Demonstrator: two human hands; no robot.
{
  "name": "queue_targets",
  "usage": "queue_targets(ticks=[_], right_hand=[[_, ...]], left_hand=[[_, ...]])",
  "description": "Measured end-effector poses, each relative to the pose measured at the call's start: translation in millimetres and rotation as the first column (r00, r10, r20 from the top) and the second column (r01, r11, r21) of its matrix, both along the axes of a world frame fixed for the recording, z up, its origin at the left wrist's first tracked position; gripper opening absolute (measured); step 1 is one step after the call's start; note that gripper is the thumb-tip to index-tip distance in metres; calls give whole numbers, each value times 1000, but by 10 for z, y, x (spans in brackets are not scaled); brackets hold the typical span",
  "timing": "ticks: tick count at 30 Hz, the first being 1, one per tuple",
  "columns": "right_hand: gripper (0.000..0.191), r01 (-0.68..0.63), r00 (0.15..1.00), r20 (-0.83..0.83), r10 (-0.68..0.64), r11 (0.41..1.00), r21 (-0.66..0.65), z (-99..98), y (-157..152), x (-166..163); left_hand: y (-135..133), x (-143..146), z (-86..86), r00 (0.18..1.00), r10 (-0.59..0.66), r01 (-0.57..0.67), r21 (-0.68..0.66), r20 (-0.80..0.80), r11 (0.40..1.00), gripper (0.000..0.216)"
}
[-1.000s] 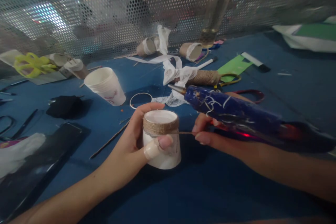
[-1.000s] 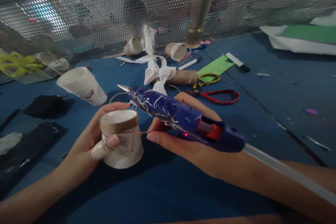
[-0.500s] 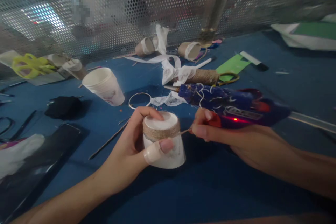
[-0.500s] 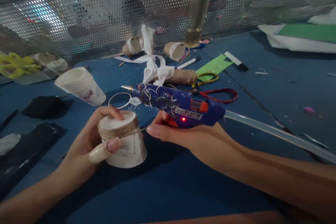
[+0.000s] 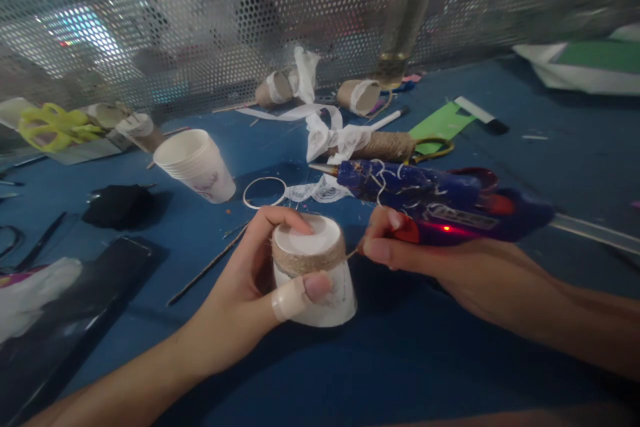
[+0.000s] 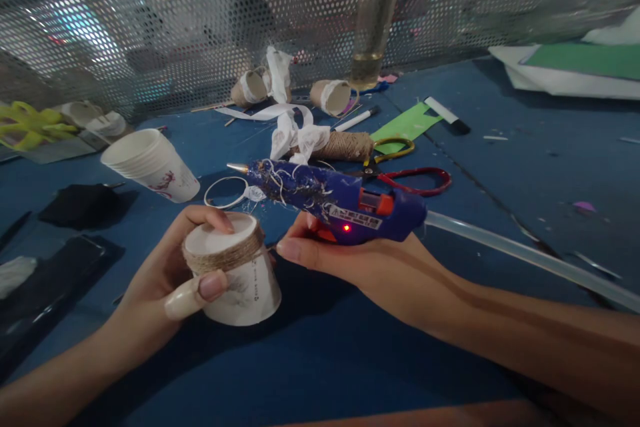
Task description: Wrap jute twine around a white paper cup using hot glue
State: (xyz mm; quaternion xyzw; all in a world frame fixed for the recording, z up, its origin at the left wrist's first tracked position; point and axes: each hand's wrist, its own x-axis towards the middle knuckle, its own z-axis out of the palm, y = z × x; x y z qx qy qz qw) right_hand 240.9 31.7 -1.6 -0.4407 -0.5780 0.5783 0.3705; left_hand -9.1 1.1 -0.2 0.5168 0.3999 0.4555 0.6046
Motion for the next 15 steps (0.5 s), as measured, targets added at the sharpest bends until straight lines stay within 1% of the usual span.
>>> queue_targets(ticks=[3,6,8,12,15], right_hand=[[24,-6,1000,18,6,1000,11,14,-1,-7],[21,-23,1000,17,22,999,24,17,0,-10],[21,-29,1000,13,29,999,20,18,-2,-11],[20,-26,1000,13,26,1000,-12,27,-9,-13],[22,-12,1000,23,13,999,-49,34,-4,-22]], left_hand=[[22,-21,-26,998,-57,56,31,24,998,34],[36,-29,-43,996,-83,81,39,39,996,32],[23,-4,-21,997,-69,68,20,39,997,34],[-32,72,67,1000,28,-27,-58,6,998,40],[-53,102,109,999,44,-44,-56,-2,997,41]])
